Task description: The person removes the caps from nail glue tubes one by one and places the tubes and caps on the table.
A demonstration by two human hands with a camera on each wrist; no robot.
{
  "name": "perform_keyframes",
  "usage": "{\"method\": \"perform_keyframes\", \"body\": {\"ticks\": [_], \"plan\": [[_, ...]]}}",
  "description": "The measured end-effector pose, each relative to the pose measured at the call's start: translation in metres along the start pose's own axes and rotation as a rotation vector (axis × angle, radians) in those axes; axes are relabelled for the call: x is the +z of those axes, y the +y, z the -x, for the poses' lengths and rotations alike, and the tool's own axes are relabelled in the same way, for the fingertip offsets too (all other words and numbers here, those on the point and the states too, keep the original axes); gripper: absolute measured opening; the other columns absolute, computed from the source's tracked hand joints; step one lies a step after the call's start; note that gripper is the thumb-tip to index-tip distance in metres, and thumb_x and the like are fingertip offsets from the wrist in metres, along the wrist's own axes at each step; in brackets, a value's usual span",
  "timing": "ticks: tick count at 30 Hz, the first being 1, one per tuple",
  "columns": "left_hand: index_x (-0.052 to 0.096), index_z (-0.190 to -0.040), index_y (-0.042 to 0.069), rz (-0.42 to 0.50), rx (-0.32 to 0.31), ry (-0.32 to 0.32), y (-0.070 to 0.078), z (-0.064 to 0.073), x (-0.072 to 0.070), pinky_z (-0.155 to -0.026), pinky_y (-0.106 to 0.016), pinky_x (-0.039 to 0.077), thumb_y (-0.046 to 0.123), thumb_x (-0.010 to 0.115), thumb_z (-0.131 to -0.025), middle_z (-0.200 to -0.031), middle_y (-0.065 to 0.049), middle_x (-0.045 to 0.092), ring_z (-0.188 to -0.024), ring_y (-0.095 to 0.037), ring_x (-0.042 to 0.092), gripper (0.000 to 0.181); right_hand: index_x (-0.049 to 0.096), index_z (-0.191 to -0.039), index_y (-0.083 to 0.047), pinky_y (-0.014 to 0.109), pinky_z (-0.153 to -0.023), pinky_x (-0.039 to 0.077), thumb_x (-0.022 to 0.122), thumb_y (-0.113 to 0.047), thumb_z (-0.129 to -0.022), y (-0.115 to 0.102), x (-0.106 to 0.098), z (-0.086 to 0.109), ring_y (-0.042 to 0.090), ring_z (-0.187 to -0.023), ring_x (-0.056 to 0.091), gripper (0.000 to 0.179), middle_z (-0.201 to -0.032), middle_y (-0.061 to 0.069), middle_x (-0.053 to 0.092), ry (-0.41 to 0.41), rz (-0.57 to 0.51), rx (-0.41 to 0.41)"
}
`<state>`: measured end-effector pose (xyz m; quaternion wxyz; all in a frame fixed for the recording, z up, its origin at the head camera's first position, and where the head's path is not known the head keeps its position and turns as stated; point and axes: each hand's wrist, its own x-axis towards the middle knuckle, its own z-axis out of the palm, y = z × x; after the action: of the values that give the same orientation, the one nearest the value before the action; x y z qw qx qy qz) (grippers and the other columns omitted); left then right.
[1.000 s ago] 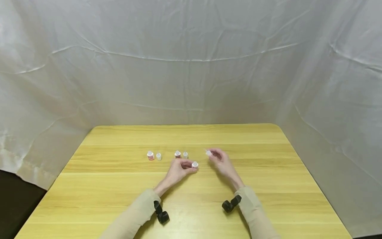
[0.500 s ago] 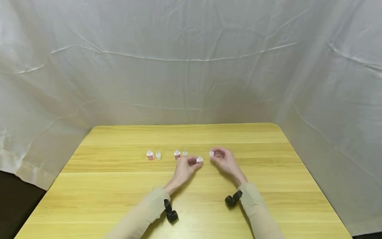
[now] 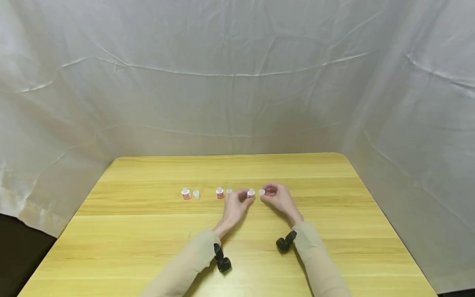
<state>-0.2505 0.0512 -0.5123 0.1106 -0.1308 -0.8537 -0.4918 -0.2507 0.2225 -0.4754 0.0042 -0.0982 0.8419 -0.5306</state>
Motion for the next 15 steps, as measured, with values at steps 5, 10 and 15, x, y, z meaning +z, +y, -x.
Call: {"method": "perform_keyframes", "body": {"ticks": [5, 10, 15], "plan": [[0.067, -0.098, 0.014, -0.017, -0.005, 0.011, 0.0, 0.0, 0.002, -0.079, -0.023, 0.051, 0.016, 0.069, -0.077, -0.09, 0.001, 0.071, -0.086, -0.008, 0.065, 0.021, 0.057, -0.099, 0.008, 0.016, -0.065, 0.05, 0.068, -0.001, -0.074, 0.003, 0.001, 0.0, 0.031, -0.081, 0.061, 0.029, -0.092, 0.027, 0.062, -0.006, 0.014, 0.008], [0.059, -0.113, 0.008, -0.018, -0.033, 0.0, 0.001, 0.002, 0.0, -0.092, -0.029, 0.047, 0.015, 0.069, -0.076, -0.104, -0.006, 0.068, -0.103, -0.016, 0.061, 0.04, 0.054, -0.106, 0.01, 0.017, -0.067, 0.051, 0.068, 0.002, -0.073, 0.003, 0.001, 0.0, 0.03, -0.082, 0.06, 0.037, -0.097, 0.028, 0.06, -0.016, -0.025, -0.009], [0.045, -0.128, 0.004, 0.015, -0.024, -0.023, 0.015, 0.012, -0.016, -0.098, -0.032, 0.041, 0.02, 0.069, -0.076, -0.118, -0.012, 0.059, -0.114, -0.022, 0.053, 0.059, 0.044, -0.119, 0.013, 0.021, -0.072, 0.051, 0.063, 0.011, -0.072, 0.013, -0.006, 0.001, 0.041, -0.089, 0.053, 0.051, -0.113, 0.034, 0.051, -0.034, -0.12, -0.067]]}}
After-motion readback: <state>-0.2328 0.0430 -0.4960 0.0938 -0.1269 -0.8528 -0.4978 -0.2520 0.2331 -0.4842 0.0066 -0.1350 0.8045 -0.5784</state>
